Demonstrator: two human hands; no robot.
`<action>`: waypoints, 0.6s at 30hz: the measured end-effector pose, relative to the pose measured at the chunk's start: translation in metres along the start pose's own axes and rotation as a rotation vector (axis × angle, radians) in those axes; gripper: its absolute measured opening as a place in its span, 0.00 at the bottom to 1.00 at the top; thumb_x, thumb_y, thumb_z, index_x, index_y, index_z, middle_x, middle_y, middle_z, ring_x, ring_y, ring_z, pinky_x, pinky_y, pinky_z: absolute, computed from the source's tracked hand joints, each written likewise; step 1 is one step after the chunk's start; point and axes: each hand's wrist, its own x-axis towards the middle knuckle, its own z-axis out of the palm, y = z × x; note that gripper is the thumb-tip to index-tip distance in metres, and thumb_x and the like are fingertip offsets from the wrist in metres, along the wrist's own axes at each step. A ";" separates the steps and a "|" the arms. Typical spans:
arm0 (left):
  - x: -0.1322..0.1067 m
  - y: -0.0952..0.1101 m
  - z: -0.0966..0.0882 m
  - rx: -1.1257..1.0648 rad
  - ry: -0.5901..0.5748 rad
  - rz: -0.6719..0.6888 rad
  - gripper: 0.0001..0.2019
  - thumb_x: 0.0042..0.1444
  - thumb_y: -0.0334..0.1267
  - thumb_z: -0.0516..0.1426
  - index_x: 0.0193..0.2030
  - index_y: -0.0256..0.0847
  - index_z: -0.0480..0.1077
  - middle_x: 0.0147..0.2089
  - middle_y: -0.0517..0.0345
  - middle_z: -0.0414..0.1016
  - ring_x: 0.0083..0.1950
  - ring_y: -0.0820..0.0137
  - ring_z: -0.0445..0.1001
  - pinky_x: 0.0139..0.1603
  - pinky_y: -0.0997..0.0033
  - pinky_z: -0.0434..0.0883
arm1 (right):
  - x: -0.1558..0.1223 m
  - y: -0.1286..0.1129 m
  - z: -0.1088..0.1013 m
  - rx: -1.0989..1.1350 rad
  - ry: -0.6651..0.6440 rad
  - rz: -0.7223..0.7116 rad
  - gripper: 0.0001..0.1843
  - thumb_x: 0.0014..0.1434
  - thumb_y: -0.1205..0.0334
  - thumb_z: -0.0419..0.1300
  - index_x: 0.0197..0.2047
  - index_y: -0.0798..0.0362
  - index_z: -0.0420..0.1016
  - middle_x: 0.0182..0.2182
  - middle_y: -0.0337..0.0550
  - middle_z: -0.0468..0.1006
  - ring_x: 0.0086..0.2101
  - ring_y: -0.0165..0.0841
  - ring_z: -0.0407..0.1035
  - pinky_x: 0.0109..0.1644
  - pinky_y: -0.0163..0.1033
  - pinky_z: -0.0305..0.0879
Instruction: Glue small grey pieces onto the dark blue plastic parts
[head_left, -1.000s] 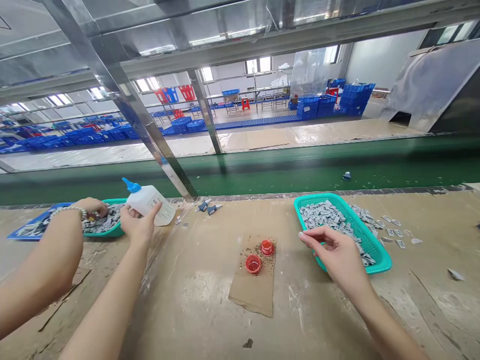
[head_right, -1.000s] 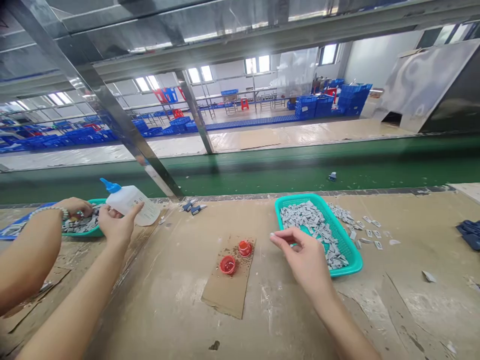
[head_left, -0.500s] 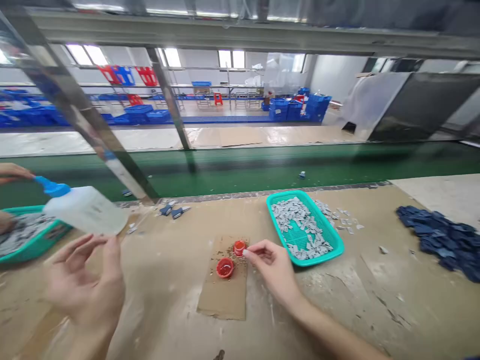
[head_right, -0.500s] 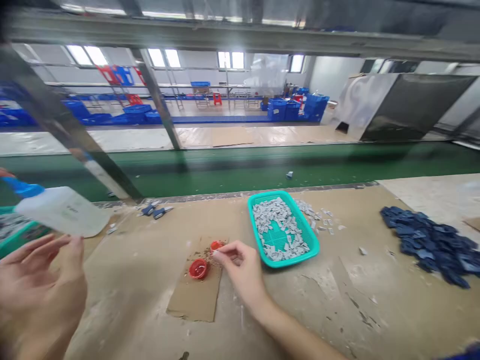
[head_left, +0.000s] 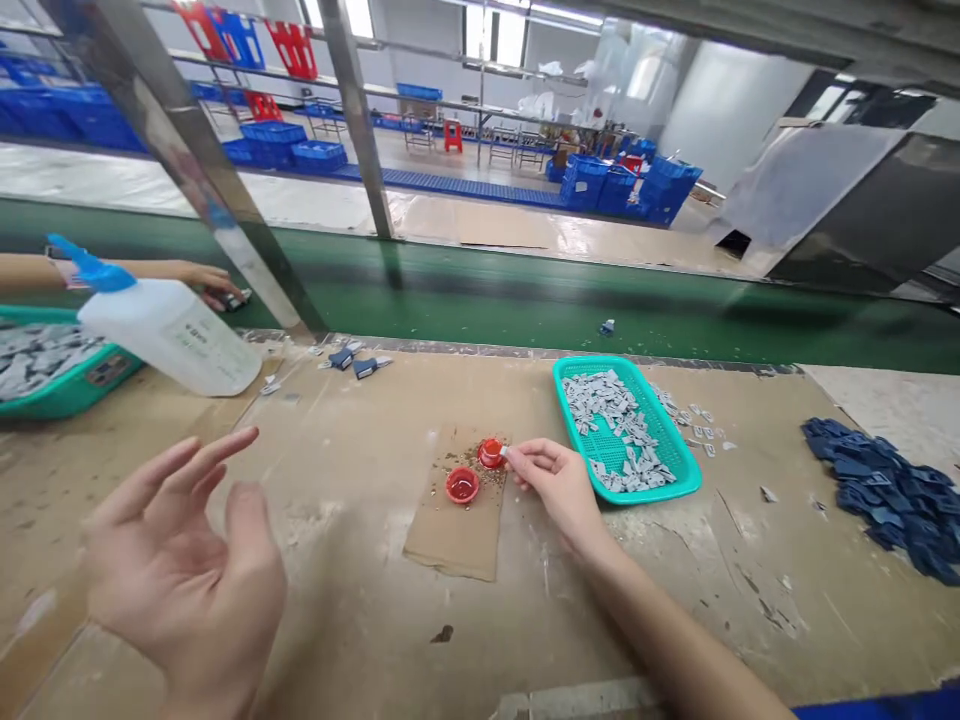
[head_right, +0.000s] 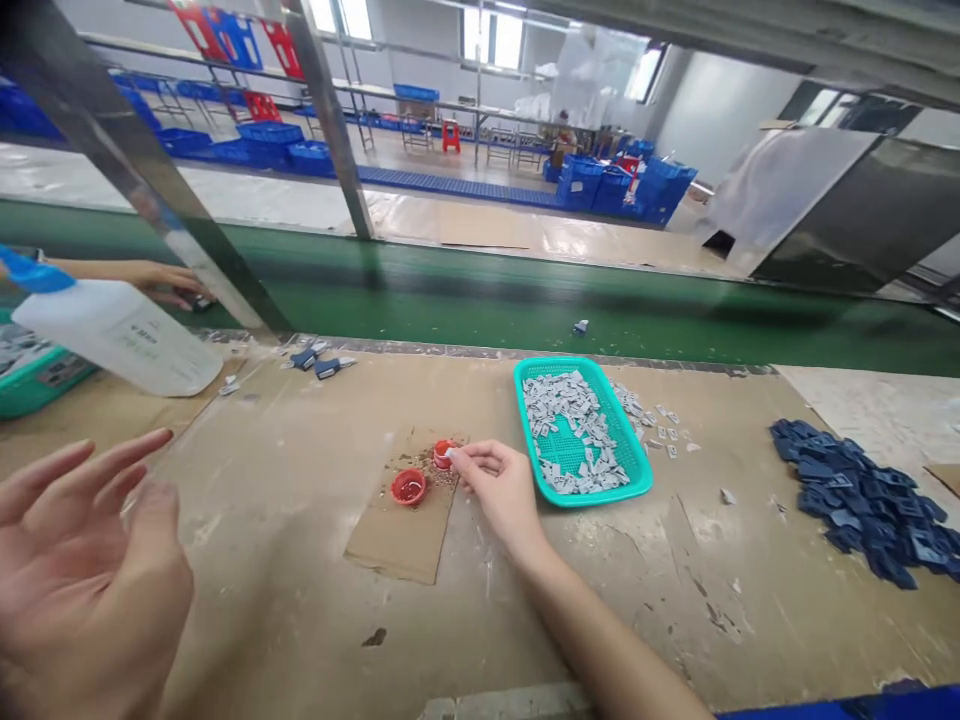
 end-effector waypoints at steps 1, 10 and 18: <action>-0.005 -0.001 -0.002 -0.014 0.002 -0.019 0.29 0.48 0.32 0.61 0.59 0.41 0.63 0.48 0.46 0.74 0.53 0.52 0.72 0.58 0.39 0.64 | 0.001 0.001 0.000 -0.011 0.003 0.004 0.17 0.49 0.51 0.69 0.33 0.58 0.76 0.27 0.45 0.78 0.25 0.27 0.66 0.29 0.31 0.61; -0.031 0.001 -0.008 -0.085 0.000 -0.184 0.25 0.47 0.31 0.63 0.54 0.44 0.68 0.46 0.50 0.74 0.52 0.55 0.73 0.59 0.41 0.64 | 0.008 0.008 -0.001 -0.070 0.019 0.013 0.18 0.48 0.49 0.69 0.32 0.57 0.76 0.25 0.42 0.77 0.24 0.27 0.64 0.29 0.32 0.58; -0.032 0.009 -0.008 -0.097 -0.070 -0.269 0.22 0.50 0.33 0.62 0.52 0.50 0.68 0.45 0.55 0.75 0.51 0.59 0.73 0.60 0.45 0.66 | 0.011 0.012 -0.002 -0.111 0.013 -0.022 0.21 0.48 0.47 0.68 0.33 0.59 0.76 0.27 0.46 0.77 0.25 0.29 0.64 0.30 0.34 0.59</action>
